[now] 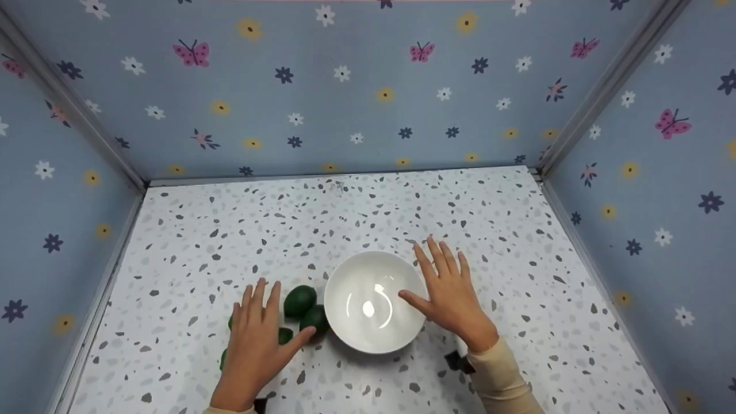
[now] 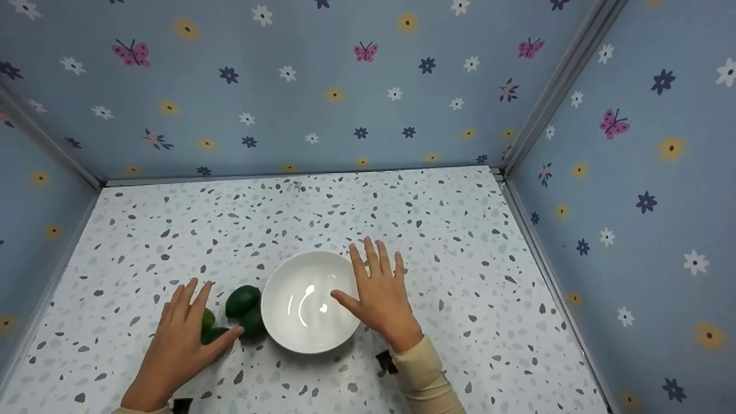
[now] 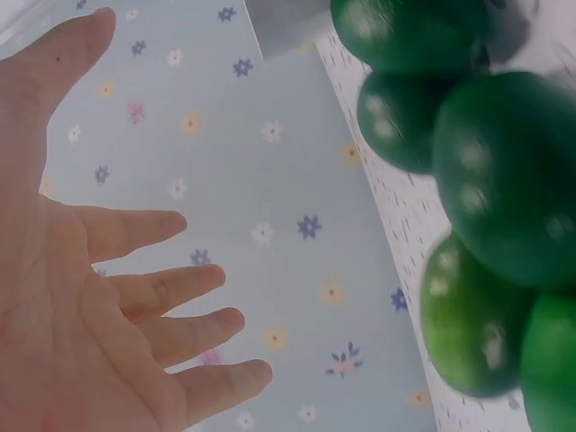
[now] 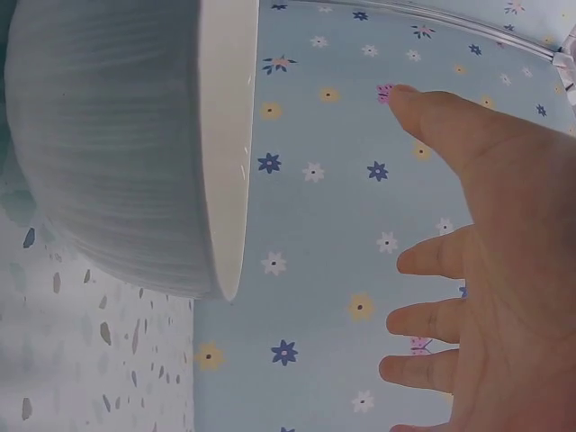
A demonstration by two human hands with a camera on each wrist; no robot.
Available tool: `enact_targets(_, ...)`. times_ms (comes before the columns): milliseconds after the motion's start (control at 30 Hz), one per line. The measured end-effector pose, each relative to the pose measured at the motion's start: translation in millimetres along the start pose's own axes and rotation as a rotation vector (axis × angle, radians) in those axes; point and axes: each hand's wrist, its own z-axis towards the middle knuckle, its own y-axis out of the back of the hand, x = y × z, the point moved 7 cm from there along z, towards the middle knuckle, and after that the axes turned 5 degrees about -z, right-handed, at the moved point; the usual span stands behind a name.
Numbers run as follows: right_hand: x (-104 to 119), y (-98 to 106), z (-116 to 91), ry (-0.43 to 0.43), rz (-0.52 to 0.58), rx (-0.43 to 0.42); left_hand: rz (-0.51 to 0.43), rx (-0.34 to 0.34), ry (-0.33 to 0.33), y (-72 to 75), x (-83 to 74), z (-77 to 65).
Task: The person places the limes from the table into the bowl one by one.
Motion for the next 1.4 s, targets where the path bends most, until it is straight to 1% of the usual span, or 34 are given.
enact_targets(200, 1, 1, 0, 0.006, 0.007, -0.005, -0.012, -0.009, 0.045, 6.8, 12.8, -8.2)
enact_targets(333, 1, 0, 0, 0.004, 0.018, 0.001, -0.021, -0.011, 0.095, 10.1, 22.8, -14.9)
enact_targets(433, 0, -1, -1, 0.001, 0.018, 0.007, -0.029, 0.002, 0.165, 12.8, 33.4, -20.4)
enact_targets(567, 0, -4, -2, -0.002, 0.017, 0.02, -0.013, 0.01, 0.288, 15.2, 49.8, -29.9)
enact_targets(667, 0, -5, -3, -0.007, 0.015, 0.031, -0.004, 0.01, 0.376, 12.5, 60.2, -37.6)
enact_targets(867, 2, -6, -2, -0.009, 0.034, 0.047, -0.028, 0.01, 0.505, 0.8, 78.2, -46.7)
enact_targets(1033, 2, -7, -4, -0.012, 0.039, 0.057, -0.072, 0.081, 0.596, -11.8, 88.5, -49.6)
enact_targets(1133, 1, -7, -4, -0.011, 0.039, 0.058, -0.096, 0.111, 0.614, -17.5, 90.1, -49.7)
enact_targets(1300, 1, -7, -5, -0.001, 0.035, 0.042, -0.105, 0.108, 0.601, -20.5, 90.0, -50.5)
enact_targets(1400, 1, -7, -5, 0.001, 0.033, 0.045, -0.108, 0.114, 0.612, -21.9, 91.6, -51.4)
